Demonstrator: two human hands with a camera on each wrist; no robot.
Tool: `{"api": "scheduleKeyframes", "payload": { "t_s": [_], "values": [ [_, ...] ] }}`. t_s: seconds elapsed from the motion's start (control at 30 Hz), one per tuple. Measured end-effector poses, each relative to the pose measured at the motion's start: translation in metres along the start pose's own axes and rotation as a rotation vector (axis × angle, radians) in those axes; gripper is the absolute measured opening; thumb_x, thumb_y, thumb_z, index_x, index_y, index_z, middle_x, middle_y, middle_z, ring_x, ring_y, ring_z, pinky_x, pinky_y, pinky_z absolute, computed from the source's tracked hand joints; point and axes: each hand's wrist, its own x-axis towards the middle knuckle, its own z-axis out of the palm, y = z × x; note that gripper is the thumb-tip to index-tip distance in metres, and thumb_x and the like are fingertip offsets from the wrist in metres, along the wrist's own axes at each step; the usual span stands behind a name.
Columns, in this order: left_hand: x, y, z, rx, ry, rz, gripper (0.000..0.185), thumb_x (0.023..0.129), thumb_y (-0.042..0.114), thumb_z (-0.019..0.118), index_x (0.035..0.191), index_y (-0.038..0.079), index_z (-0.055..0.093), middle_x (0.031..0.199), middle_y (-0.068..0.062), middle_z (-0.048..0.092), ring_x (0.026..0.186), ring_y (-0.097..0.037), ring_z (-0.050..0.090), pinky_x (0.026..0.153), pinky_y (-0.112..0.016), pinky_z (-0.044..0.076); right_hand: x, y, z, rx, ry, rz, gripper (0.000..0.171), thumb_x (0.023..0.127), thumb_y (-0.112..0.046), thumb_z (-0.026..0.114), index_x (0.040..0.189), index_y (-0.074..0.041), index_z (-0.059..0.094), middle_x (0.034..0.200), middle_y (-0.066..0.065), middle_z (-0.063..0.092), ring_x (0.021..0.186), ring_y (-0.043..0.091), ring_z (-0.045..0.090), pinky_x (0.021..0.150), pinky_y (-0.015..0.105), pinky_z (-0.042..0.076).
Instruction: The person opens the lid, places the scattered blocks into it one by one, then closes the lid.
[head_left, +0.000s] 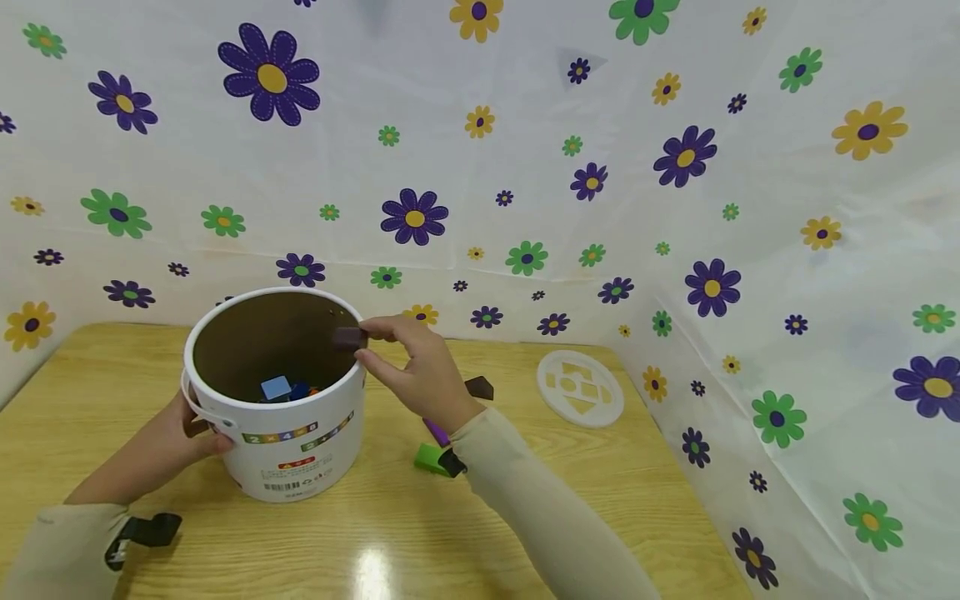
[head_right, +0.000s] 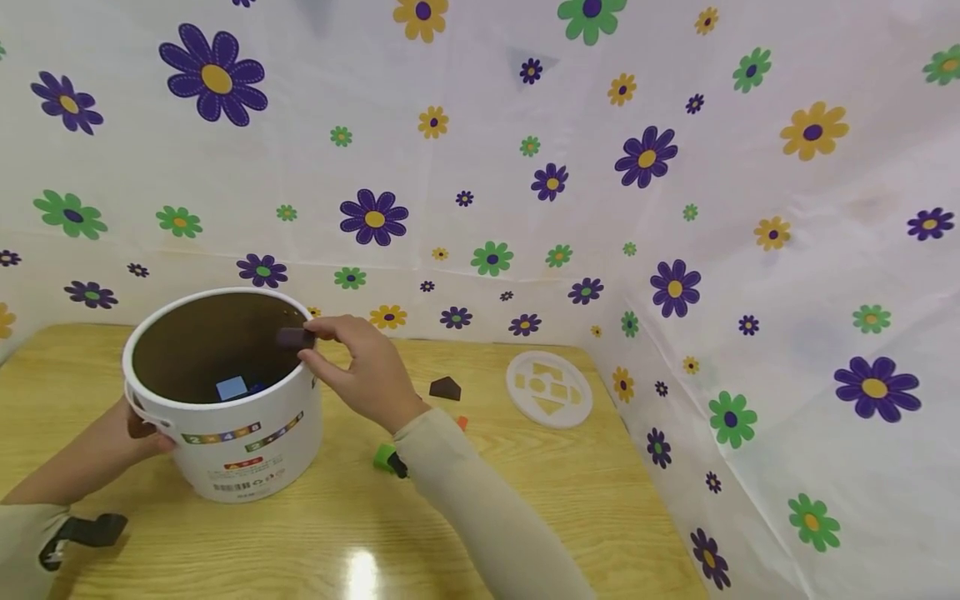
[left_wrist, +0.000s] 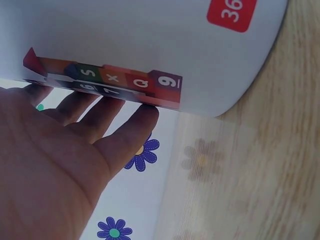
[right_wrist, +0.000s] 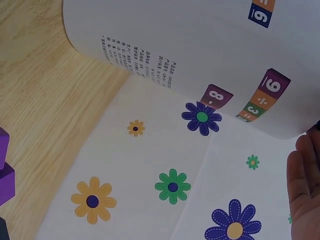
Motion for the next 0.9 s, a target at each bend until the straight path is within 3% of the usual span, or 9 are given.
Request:
{"api": "scheduleKeyframes", "payload": {
  "t_s": [0.13, 0.2, 0.27, 0.4, 0.47, 0.53, 0.67, 0.9],
  "values": [
    [0.0, 0.001, 0.001, -0.014, -0.003, -0.005, 0.092, 0.102, 0.041, 0.064, 0.164, 0.036, -0.004, 0.162, -0.019, 0.024, 0.14, -0.041, 0.035, 0.106, -0.073, 0.041, 0.001, 0.0, 0.002, -0.016, -0.015, 0.0, 0.032, 0.097, -0.016, 0.076, 0.127, -0.007, 0.07, 0.125, 0.004, 0.071, 0.117, 0.016, 0.063, 0.105, 0.025, 0.05],
    [-0.001, 0.001, 0.001, -0.024, -0.005, -0.003, 0.092, 0.102, 0.042, 0.064, 0.164, 0.035, -0.004, 0.162, -0.021, 0.023, 0.139, -0.05, 0.033, 0.105, -0.077, 0.037, 0.002, 0.001, 0.002, -0.019, -0.022, 0.009, 0.032, 0.096, -0.017, 0.076, 0.127, -0.007, 0.071, 0.126, 0.004, 0.071, 0.118, 0.016, 0.063, 0.105, 0.025, 0.05],
    [-0.001, 0.001, 0.002, -0.034, -0.004, 0.002, 0.092, 0.103, 0.041, 0.064, 0.164, 0.035, -0.003, 0.162, -0.021, 0.024, 0.139, -0.049, 0.034, 0.104, -0.08, 0.034, 0.002, 0.001, 0.002, -0.016, -0.022, 0.019, 0.032, 0.096, -0.018, 0.076, 0.126, -0.007, 0.071, 0.125, 0.004, 0.072, 0.118, 0.016, 0.063, 0.104, 0.026, 0.051],
    [-0.001, 0.001, 0.002, -0.011, 0.006, 0.003, 0.091, 0.103, 0.04, 0.065, 0.164, 0.036, -0.002, 0.161, -0.017, 0.027, 0.137, -0.017, 0.038, 0.105, -0.076, 0.039, 0.0, 0.002, 0.0, -0.001, -0.026, 0.033, 0.03, 0.097, -0.018, 0.075, 0.124, -0.007, 0.071, 0.123, 0.004, 0.072, 0.113, 0.016, 0.064, 0.098, 0.024, 0.054],
    [0.0, 0.001, 0.002, -0.013, 0.007, 0.003, 0.091, 0.102, 0.039, 0.065, 0.164, 0.037, -0.001, 0.161, -0.017, 0.027, 0.133, -0.011, 0.038, 0.105, -0.076, 0.039, -0.002, 0.004, -0.003, -0.002, -0.029, 0.032, 0.029, 0.098, -0.017, 0.074, 0.124, -0.006, 0.071, 0.122, 0.004, 0.072, 0.111, 0.016, 0.064, 0.095, 0.024, 0.056],
    [0.0, 0.001, 0.002, -0.029, 0.004, -0.002, 0.092, 0.102, 0.039, 0.065, 0.164, 0.037, -0.003, 0.162, -0.018, 0.025, 0.139, -0.02, 0.037, 0.105, -0.077, 0.037, -0.006, 0.009, -0.008, -0.01, -0.04, 0.036, 0.028, 0.098, -0.016, 0.073, 0.124, -0.006, 0.071, 0.122, 0.005, 0.071, 0.11, 0.017, 0.064, 0.093, 0.024, 0.057],
    [0.0, 0.0, 0.001, -0.047, 0.004, -0.014, 0.094, 0.102, 0.04, 0.065, 0.164, 0.035, -0.006, 0.162, -0.023, 0.022, 0.139, -0.052, 0.031, 0.103, -0.082, 0.032, -0.021, 0.028, -0.022, -0.062, -0.074, 0.092, 0.027, 0.099, -0.017, 0.073, 0.124, -0.007, 0.07, 0.12, 0.006, 0.071, 0.109, 0.019, 0.065, 0.089, 0.029, 0.06],
    [0.001, -0.001, 0.001, -0.038, 0.004, -0.012, 0.093, 0.103, 0.04, 0.064, 0.164, 0.035, -0.005, 0.162, -0.023, 0.022, 0.137, -0.055, 0.031, 0.102, -0.083, 0.032, -0.064, 0.073, -0.052, -0.158, -0.153, 0.296, 0.028, 0.1, -0.02, 0.072, 0.125, -0.008, 0.069, 0.12, 0.008, 0.069, 0.104, 0.02, 0.067, 0.087, 0.037, 0.061]
  ]
}}
